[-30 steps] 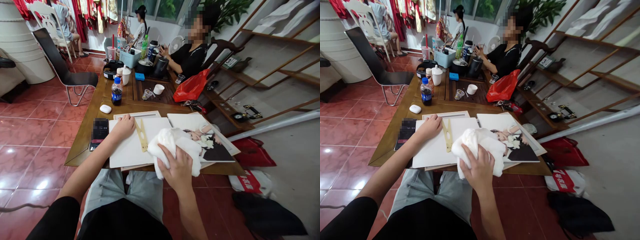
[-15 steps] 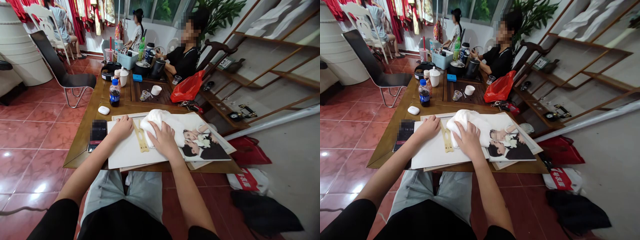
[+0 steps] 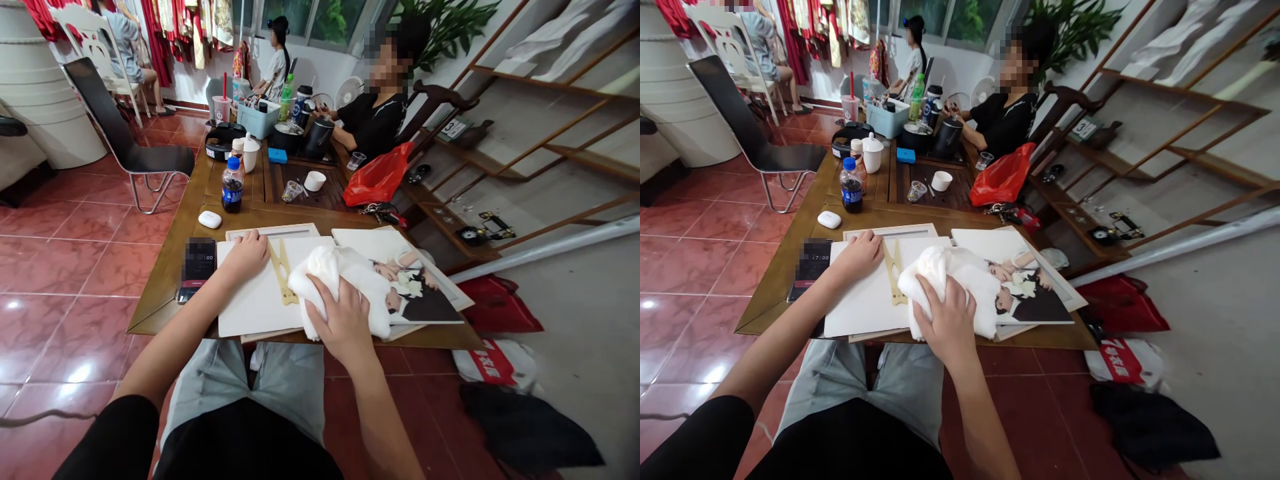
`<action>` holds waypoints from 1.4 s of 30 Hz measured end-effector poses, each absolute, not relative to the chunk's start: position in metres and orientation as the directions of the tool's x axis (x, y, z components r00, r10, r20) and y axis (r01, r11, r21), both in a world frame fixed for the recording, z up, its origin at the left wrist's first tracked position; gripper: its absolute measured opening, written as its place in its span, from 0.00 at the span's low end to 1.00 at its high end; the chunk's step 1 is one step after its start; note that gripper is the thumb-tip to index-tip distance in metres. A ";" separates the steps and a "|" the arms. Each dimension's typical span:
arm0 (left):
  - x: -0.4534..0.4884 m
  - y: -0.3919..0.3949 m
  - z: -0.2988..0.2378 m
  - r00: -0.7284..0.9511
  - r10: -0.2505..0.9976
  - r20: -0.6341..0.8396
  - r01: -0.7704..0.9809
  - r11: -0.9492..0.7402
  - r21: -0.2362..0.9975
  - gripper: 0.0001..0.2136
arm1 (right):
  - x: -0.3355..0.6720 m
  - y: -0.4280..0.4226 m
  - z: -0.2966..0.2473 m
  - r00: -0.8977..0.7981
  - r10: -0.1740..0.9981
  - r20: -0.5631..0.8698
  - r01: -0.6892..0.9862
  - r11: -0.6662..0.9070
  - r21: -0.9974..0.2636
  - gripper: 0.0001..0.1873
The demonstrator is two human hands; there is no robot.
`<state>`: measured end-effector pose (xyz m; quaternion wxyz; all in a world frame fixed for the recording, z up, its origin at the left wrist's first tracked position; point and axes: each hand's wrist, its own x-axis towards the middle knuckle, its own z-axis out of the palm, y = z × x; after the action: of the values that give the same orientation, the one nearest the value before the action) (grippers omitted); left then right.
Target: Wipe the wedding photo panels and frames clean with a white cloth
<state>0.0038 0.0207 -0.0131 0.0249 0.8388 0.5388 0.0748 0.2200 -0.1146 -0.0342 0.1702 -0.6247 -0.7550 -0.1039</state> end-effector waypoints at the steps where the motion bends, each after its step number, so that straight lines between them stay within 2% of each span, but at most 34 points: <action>1: 0.004 0.021 -0.013 0.409 0.907 0.099 0.900 -0.419 0.122 0.18 | 0.220 -0.119 -0.035 -0.157 0.907 0.391 0.980 0.192 -0.051 0.27; 6: 0.003 0.021 -0.014 0.415 0.905 0.092 0.899 -0.423 0.113 0.18 | 0.221 -0.118 -0.033 -0.153 0.918 0.366 0.982 0.184 -0.052 0.27; 14: 0.002 0.023 -0.014 0.423 0.902 0.088 0.895 -0.431 0.116 0.18 | 0.220 -0.068 -0.024 -0.105 0.954 0.282 0.985 0.138 -0.101 0.29; 24: 0.002 0.023 -0.016 0.414 0.904 0.106 0.898 -0.425 0.117 0.18 | 0.210 -0.041 -0.021 -0.095 0.954 0.283 0.985 0.132 -0.114 0.29; 27: 0.002 0.023 -0.017 0.407 0.908 0.100 0.902 -0.417 0.114 0.18 | 0.214 -0.047 -0.020 -0.107 0.943 0.313 0.981 0.152 -0.122 0.28; 30: 0.001 0.023 -0.016 0.406 0.910 0.087 0.903 -0.414 0.115 0.18 | 0.224 -0.057 -0.017 -0.103 0.909 0.403 0.968 0.184 -0.168 0.26; 34: 0.000 0.023 -0.015 0.407 0.909 0.088 0.903 -0.415 0.107 0.18 | 0.249 -0.069 -0.009 -0.012 0.784 0.620 0.959 0.185 -0.215 0.26; 37: 0.000 0.023 -0.012 0.405 0.910 0.089 0.904 -0.413 0.114 0.18 | 0.272 -0.076 0.002 0.038 0.682 0.730 0.976 0.132 -0.175 0.27; 39: 0.000 0.023 -0.011 0.404 0.910 0.089 0.901 -0.413 0.134 0.18 | 0.287 -0.079 0.010 0.049 0.681 0.731 0.987 0.078 -0.140 0.27; 42: -0.001 0.023 -0.009 0.393 0.915 0.091 0.900 -0.403 0.167 0.18 | 0.309 -0.079 0.020 0.081 0.760 0.645 0.993 -0.009 -0.115 0.28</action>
<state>-0.0005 0.0231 -0.0088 0.0450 0.8334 0.5444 0.0840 0.3089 -0.0789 0.0198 0.2817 -0.6792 -0.6452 -0.2075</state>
